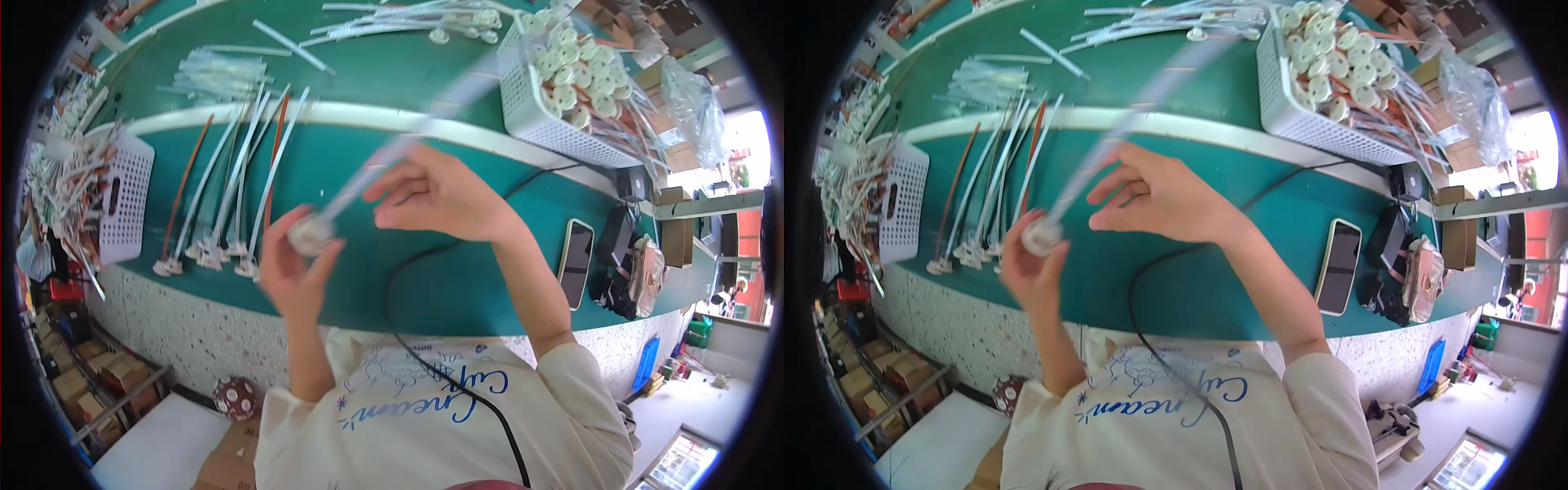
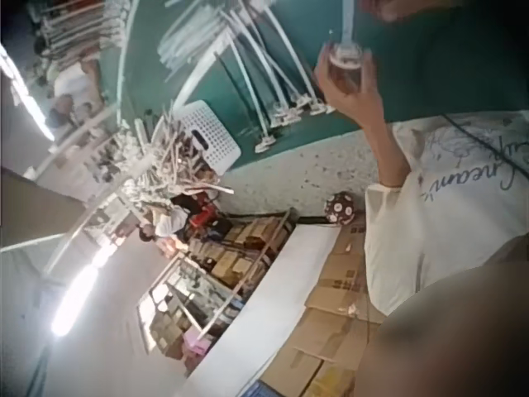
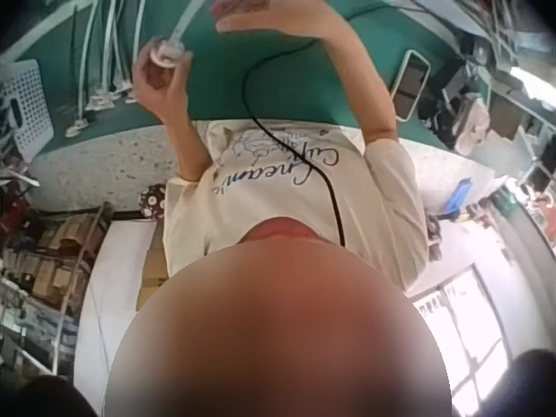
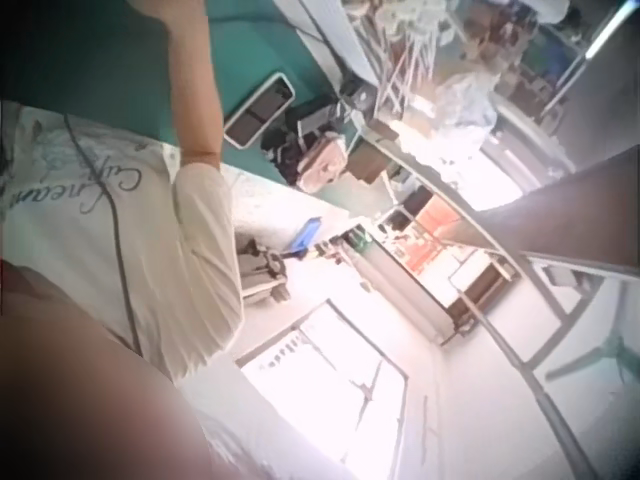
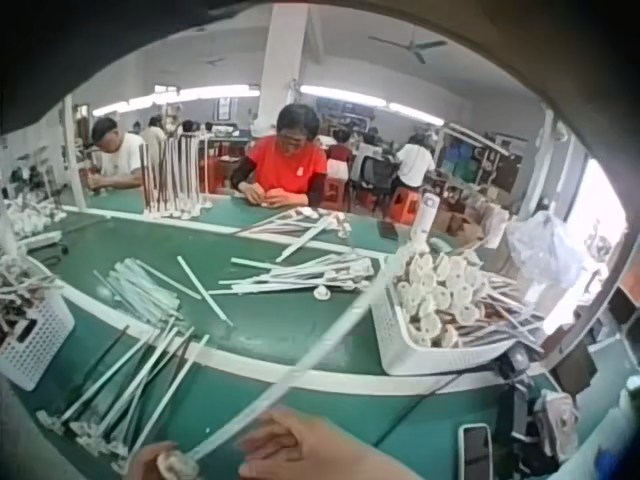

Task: Assembling LED light strips by fitting them into plastic bases and tucking wires.

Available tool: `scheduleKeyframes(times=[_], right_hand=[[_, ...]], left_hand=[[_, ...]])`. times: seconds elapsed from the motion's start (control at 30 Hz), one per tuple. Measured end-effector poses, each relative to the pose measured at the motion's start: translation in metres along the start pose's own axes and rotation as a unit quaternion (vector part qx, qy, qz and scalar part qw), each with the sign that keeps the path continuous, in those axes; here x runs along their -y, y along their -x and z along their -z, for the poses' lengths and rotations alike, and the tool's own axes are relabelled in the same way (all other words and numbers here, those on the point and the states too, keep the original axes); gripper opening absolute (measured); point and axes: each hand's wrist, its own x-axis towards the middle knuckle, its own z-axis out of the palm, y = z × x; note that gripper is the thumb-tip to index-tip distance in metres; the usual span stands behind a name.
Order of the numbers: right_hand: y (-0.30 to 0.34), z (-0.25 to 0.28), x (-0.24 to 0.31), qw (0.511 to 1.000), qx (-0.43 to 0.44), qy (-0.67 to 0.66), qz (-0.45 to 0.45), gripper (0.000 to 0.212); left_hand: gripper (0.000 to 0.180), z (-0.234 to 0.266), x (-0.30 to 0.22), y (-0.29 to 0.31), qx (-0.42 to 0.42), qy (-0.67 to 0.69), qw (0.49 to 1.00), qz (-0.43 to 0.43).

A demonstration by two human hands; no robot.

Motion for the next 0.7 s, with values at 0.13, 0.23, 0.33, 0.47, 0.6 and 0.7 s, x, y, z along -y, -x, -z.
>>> scheduleKeyframes(times=[0.13, 0.23, 0.33, 0.47, 0.6, 0.7], right_hand=[[-0.072, 0.059, -0.035, 0.948, -0.074, 0.309, 0.022, 0.031], [-0.141, 0.131, -0.068, 0.853, -0.200, 0.478, 0.057, 0.031], [-0.188, 0.200, -0.109, 0.727, -0.324, 0.606, 0.016, 0.026], [-0.191, 0.228, -0.101, 0.715, -0.354, 0.597, -0.085, 0.028], [-0.190, 0.226, -0.082, 0.707, -0.314, 0.620, -0.131, 0.027], [-0.190, 0.215, -0.083, 0.671, -0.240, 0.692, -0.115, 0.014]], left_hand=[[0.046, 0.070, 0.007, 0.004, -0.178, -0.169, 0.968, -0.057], [0.041, 0.095, -0.004, 0.007, -0.201, -0.350, 0.911, -0.086], [0.037, 0.107, -0.005, 0.009, -0.183, -0.503, 0.840, -0.091], [0.037, 0.102, 0.001, 0.008, -0.190, -0.526, 0.824, -0.086], [0.037, 0.095, 0.007, 0.000, -0.191, -0.506, 0.833, -0.116], [0.036, 0.095, 0.006, -0.002, -0.198, -0.489, 0.841, -0.124]])
